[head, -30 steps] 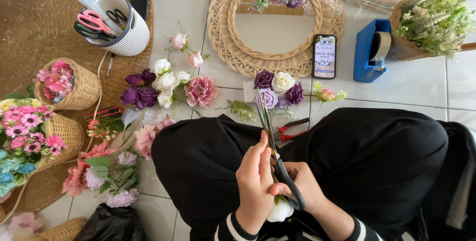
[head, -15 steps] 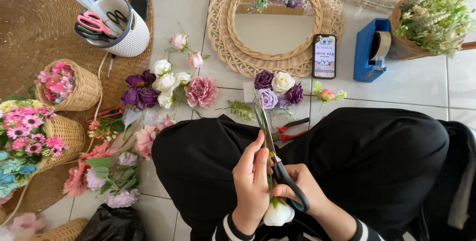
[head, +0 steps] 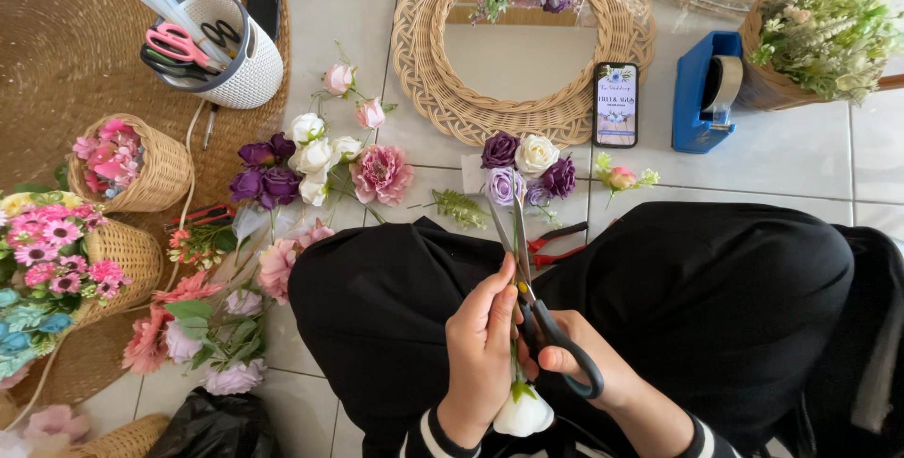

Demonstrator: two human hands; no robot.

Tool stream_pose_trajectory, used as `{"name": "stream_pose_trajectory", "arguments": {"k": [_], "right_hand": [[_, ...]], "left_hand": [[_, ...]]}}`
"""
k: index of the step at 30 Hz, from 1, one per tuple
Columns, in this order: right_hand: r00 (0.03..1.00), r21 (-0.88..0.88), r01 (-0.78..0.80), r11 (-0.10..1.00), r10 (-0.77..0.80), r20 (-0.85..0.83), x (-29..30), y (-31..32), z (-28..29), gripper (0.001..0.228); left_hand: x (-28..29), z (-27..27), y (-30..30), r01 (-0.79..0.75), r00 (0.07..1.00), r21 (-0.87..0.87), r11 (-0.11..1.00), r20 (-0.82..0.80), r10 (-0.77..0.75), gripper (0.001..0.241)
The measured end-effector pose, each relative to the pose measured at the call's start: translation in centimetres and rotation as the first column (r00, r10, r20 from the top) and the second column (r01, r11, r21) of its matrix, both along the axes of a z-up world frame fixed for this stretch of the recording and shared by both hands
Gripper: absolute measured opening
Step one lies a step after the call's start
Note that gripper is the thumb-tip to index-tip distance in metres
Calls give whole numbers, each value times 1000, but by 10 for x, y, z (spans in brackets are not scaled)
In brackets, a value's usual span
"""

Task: The person sits on the floor and arranges artificial flowers. They use scissors to trim the stems of white flowers and pliers to adjust the wire inside the stems. The person then places the prepared flowers into a small cluster with other purple and white flowers.

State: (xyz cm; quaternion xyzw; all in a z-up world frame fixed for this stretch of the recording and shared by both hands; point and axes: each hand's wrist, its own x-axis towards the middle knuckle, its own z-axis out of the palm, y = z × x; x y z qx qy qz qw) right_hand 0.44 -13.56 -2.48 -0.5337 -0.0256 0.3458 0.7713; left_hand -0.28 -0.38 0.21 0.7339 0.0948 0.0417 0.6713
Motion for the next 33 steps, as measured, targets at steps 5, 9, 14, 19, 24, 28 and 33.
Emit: {"name": "stream_pose_trajectory", "arguments": {"k": [5,9,14,19,24,28,33], "right_hand": [[997,-27,74,997,-74,7,-6,5,-5,60],[985,-80,169,982,-165,57,-11,7,-12,51],[993,-69,115,991,-114,13,-7,5,-10,53],[993,20,-115,993,115,-13,9,-4,23,73],[811,-60,-584,810,585,-3,19,-57,8,76],[866,-147,-397,906,423,267,38,-79,30,69],[949,44,161,986,-167,267,38,-43,8,31]], "left_hand": [[1,3,-1,2,998,75,997,55,-6,28],[1,4,1,-10,998,47,999,60,7,31],[1,4,5,-30,999,-23,999,-24,30,33],[2,0,10,-49,993,-186,981,-111,29,34],[10,2,26,-156,983,-361,919,36,181,33],[8,4,29,-117,991,-363,924,18,133,33],[3,-4,3,139,990,-381,914,18,-142,31]]}}
